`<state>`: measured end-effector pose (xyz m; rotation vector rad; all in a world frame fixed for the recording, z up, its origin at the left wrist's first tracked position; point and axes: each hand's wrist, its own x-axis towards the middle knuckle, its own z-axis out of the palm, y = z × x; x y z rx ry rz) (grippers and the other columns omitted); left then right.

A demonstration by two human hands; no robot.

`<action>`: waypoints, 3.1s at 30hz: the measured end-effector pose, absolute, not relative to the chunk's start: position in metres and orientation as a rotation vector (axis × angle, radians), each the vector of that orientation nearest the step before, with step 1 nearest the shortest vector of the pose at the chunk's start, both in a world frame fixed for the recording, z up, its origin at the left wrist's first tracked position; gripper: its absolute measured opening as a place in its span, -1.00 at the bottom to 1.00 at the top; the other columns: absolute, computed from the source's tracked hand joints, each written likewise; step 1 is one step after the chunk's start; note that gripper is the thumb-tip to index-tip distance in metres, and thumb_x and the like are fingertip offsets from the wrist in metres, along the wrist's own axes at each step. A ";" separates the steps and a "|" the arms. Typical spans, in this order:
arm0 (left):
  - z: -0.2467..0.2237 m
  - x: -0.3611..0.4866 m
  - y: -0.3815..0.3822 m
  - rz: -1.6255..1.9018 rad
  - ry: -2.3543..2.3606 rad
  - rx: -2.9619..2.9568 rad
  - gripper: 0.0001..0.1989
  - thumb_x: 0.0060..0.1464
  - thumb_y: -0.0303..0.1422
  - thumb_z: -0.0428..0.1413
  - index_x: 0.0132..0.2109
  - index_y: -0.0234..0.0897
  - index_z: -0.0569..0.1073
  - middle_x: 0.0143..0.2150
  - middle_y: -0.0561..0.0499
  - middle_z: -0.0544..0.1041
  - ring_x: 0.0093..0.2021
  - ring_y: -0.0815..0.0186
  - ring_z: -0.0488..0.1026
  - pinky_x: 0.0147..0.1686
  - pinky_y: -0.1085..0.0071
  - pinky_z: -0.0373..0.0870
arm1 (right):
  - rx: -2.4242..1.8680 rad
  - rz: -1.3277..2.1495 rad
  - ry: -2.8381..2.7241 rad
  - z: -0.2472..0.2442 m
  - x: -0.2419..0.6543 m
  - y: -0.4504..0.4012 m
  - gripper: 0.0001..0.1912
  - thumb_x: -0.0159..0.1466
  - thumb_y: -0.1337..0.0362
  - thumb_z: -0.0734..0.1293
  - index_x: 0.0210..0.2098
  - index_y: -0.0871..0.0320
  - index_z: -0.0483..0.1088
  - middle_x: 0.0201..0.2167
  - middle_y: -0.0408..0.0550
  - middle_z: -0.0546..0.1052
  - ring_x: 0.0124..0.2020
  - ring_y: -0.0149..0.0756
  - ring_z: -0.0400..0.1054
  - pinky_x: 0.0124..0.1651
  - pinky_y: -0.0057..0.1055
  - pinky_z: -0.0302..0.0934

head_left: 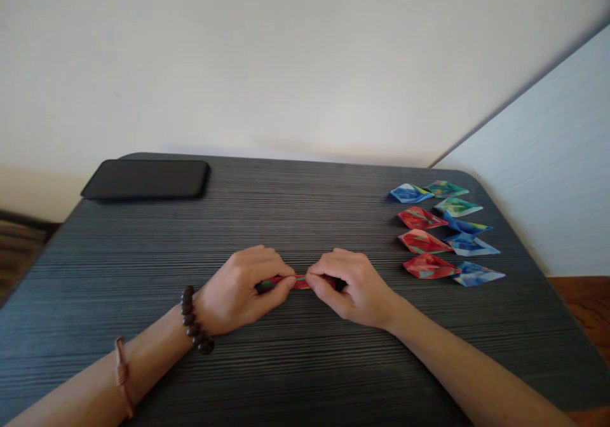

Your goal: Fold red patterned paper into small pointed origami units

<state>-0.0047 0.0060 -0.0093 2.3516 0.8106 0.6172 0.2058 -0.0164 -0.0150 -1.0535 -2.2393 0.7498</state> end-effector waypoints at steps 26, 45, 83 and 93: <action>-0.009 -0.011 0.010 0.645 0.860 2.313 -0.70 0.14 -0.23 0.04 -0.47 -0.32 0.39 -0.61 0.13 0.33 -0.59 0.48 0.22 -0.53 0.53 0.19 | -1.125 1.266 -1.933 -0.007 0.217 -0.013 -0.72 0.27 0.24 0.21 -0.50 0.23 0.37 -0.76 -0.26 0.31 -0.74 -0.59 0.11 -0.64 -0.63 -0.02; -0.009 -0.015 0.012 0.757 0.844 2.388 -0.85 0.11 -0.41 0.10 -0.16 -0.30 0.49 -0.30 0.02 0.57 -0.34 0.41 0.48 -0.31 0.55 0.38 | -1.041 0.837 -2.117 -0.016 0.214 -0.016 -0.69 0.24 0.20 0.29 -0.07 0.22 0.38 -0.32 -0.06 0.48 -0.42 -0.45 0.31 -0.30 -0.52 0.20; -0.016 -0.012 0.011 0.482 0.692 2.569 -0.55 0.20 -0.26 -0.04 -0.63 -0.30 0.24 -0.68 0.10 0.23 -0.61 0.43 0.18 -0.54 0.41 0.05 | -0.997 1.177 -2.001 -0.015 0.213 -0.016 -0.81 0.25 0.27 0.28 -0.18 0.20 0.45 -0.49 -0.14 0.54 -0.53 -0.50 0.42 -0.42 -0.62 0.28; -0.007 -0.014 0.016 0.361 0.672 2.301 -0.56 0.17 -0.24 0.02 -0.64 -0.30 0.34 -0.73 0.13 0.38 -0.63 0.47 0.30 -0.46 0.48 0.18 | -0.991 1.361 -1.887 -0.015 0.216 -0.014 -0.79 0.23 0.23 0.31 -0.20 0.21 0.46 -0.53 -0.12 0.55 -0.55 -0.45 0.45 -0.45 -0.57 0.36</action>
